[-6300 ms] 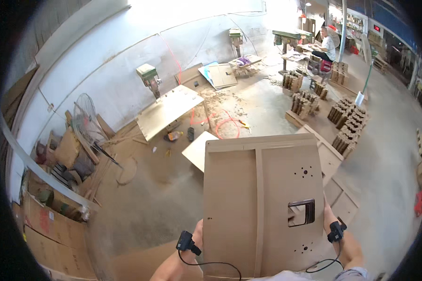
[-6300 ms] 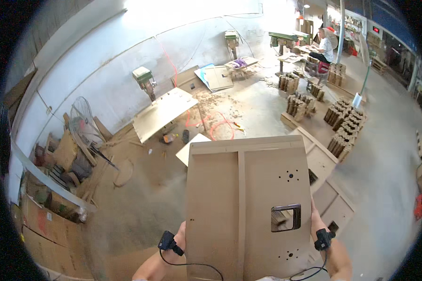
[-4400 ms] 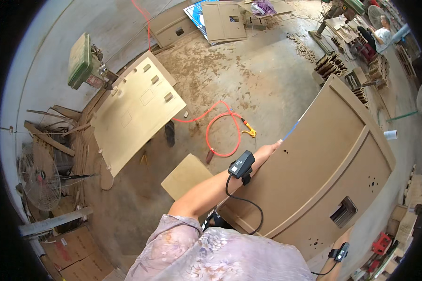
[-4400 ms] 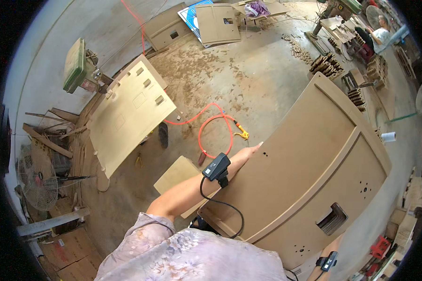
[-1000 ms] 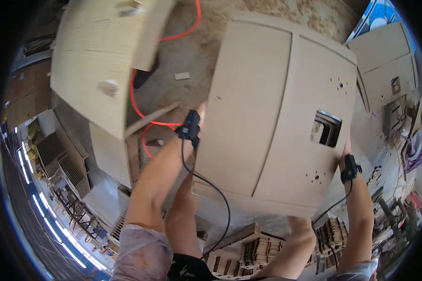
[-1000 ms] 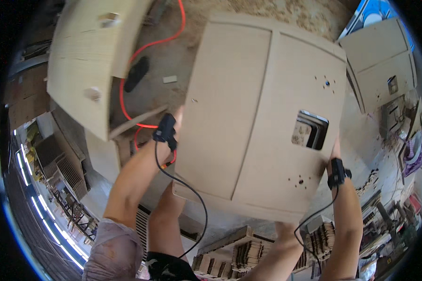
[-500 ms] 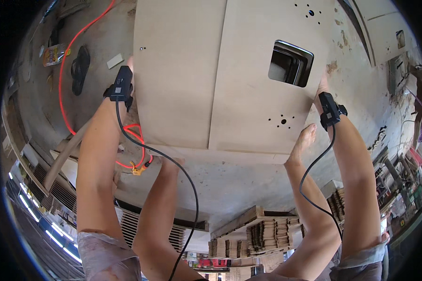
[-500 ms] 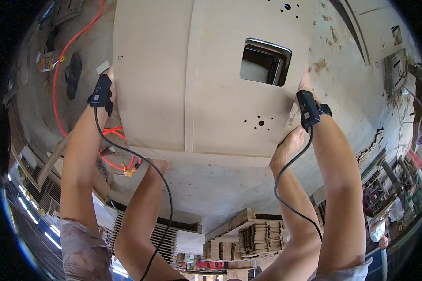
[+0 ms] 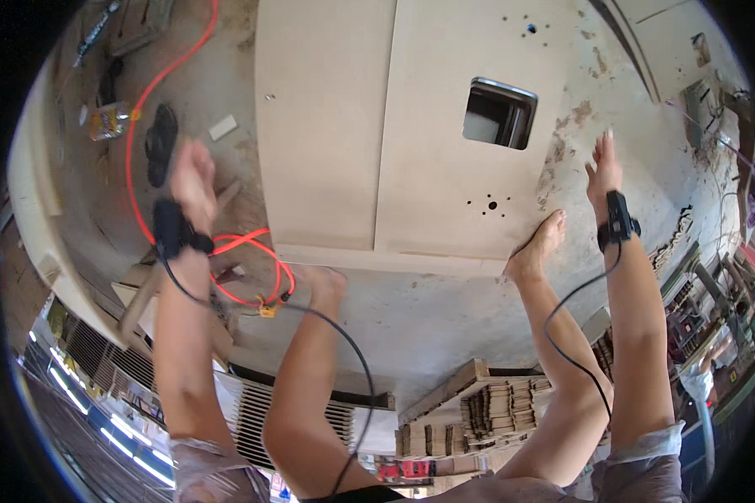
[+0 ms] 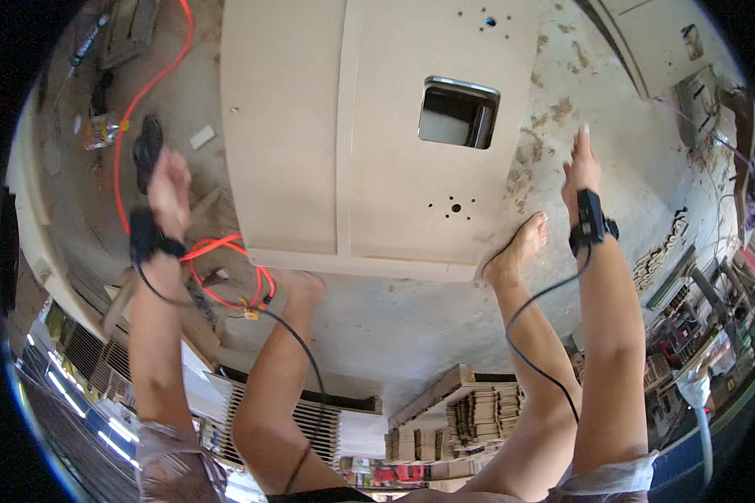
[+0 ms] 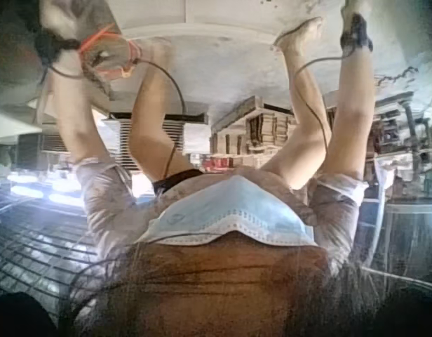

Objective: Moving wooden panels and using a drill press to create holes in the boards.

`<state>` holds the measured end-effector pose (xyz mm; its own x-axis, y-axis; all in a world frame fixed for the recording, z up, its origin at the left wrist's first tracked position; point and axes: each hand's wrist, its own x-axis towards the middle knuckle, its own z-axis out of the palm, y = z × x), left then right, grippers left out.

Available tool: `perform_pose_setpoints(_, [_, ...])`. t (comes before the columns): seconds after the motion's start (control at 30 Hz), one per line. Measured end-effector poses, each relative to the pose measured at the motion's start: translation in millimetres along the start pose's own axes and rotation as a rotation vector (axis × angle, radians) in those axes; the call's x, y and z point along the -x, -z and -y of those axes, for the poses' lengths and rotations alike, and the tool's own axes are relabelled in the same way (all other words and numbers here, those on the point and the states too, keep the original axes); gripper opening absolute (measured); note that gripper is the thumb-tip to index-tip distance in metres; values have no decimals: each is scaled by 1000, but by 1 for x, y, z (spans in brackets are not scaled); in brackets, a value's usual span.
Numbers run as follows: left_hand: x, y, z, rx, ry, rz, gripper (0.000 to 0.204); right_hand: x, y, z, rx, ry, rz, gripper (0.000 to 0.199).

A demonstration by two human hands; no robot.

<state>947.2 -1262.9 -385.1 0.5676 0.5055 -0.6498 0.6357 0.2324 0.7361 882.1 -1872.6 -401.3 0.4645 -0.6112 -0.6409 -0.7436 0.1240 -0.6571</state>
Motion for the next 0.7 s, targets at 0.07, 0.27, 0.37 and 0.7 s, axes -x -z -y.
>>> perform_pose_setpoints(0.07, [62, 2, 19, 54, 193, -19, 16, 1, 47, -13, 294, 2, -125, 67])
perform_pose_setpoints(0.27, [190, 120, 59, -500, 379, 535, 18, 117, 154, -10, 1085, 559, 391, 35])
perform_pose_setpoints(0.37, [254, 136, 34, -1300, 189, 700, 46, 170, 223, -21, 1198, 204, 415, 43])
perform_pose_setpoints(0.7, [304, 99, -7, -1342, 214, 953, 61, 431, 385, -53, 689, -146, -93, 36])
